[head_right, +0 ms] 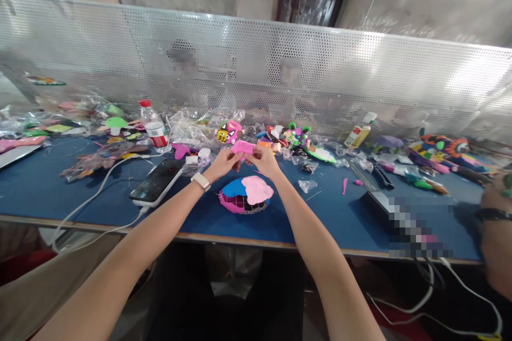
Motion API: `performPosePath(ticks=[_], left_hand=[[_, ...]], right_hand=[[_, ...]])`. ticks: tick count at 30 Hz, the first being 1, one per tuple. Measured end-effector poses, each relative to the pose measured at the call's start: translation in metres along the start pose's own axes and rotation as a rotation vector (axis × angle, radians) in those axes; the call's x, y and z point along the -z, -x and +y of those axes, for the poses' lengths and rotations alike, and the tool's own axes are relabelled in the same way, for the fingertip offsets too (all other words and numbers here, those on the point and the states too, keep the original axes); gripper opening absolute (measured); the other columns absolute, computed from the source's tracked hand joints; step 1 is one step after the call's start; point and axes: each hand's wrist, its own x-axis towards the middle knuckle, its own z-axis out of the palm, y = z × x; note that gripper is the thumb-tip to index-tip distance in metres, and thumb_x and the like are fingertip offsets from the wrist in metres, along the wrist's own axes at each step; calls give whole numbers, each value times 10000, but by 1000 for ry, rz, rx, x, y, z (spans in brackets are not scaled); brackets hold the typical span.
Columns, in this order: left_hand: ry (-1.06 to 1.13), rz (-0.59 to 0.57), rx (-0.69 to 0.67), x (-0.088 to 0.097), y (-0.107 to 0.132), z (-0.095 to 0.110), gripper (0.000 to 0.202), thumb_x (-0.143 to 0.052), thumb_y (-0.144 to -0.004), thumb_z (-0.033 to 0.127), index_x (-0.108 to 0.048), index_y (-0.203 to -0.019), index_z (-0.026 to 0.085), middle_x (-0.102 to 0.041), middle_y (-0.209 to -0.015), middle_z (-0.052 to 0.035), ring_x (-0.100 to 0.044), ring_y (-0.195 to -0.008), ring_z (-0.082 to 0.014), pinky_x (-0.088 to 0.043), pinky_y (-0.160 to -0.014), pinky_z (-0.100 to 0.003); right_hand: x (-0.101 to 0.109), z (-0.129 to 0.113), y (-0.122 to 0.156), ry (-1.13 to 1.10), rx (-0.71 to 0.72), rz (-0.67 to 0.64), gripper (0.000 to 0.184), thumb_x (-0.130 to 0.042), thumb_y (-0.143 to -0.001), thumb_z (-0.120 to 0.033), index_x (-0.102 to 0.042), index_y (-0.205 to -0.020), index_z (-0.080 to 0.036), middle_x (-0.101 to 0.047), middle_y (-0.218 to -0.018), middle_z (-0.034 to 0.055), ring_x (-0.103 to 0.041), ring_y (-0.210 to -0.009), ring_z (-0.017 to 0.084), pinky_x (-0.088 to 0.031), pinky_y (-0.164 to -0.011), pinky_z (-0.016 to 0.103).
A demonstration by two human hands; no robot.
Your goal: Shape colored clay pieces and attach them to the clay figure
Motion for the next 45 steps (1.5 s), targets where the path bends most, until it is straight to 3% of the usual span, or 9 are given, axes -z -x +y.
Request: performPosePath(ticks=[6, 11, 17, 26, 35, 42, 45], left_hand=[[-59, 16, -82, 2, 1, 3, 571, -572, -961, 669, -600, -699, 162, -616, -534, -7, -587, -487, -135, -458, -537, -249], [-137, 37, -69, 1, 2, 4, 618, -525, -983, 672, -585, -640, 161, -602, -507, -7, -577, -482, -126, -447, -546, -245], [-84, 38, -85, -2, 4, 9, 544, -574, -957, 673, -595, -769, 162, -598, -540, 3, -557, -467, -129, -430, -501, -248], [-34, 37, -96, -2, 4, 12, 502, -588, -960, 631, -578, -765, 169, -555, -533, 22, -530, -460, -118, -427, -494, -243], [-42, 29, -90, -5, 7, 12, 433, -716, -888, 561, -637, -819, 141, -591, -585, 11, -545, -500, -115, -426, -501, -236], [-9, 65, -84, -3, 4, 11, 474, -712, -884, 564, -696, -1040, 117, -606, -662, 18, -524, -491, -101, -434, -494, -236], [0, 90, -71, -3, 3, 11, 463, -717, -878, 570, -690, -990, 121, -601, -643, 18, -528, -477, -105, -429, -490, -240]], right_hand=[[-3, -2, 2, -62, -35, -67, 578, -890, -685, -647, -743, -1007, -190, -806, -901, 83, -760, -713, 226, -664, -739, 393], [-3, 0, 1, -71, -37, -37, 625, -919, -637, -635, -731, -1032, -189, -802, -857, 67, -754, -707, 225, -663, -731, 394], [-1, 1, 0, -77, -45, -32, 533, -915, -665, -592, -706, -969, -207, -795, -869, 54, -705, -641, 186, -648, -696, 372], [-4, 3, 1, -129, -80, 4, 546, -886, -701, -570, -686, -1064, -215, -788, -1029, 78, -748, -832, 220, -648, -729, 361], [-5, 5, 0, -182, -93, 97, 606, -909, -662, -613, -663, -1078, -246, -770, -914, 28, -723, -768, 201, -631, -672, 323], [1, -1, -3, -129, -47, 156, 520, -846, -713, -679, -716, -946, -232, -751, -891, 34, -714, -817, 217, -618, -658, 324], [2, -3, -3, -108, -15, 217, 518, -835, -710, -704, -712, -874, -228, -712, -795, 24, -701, -772, 212, -592, -616, 308]])
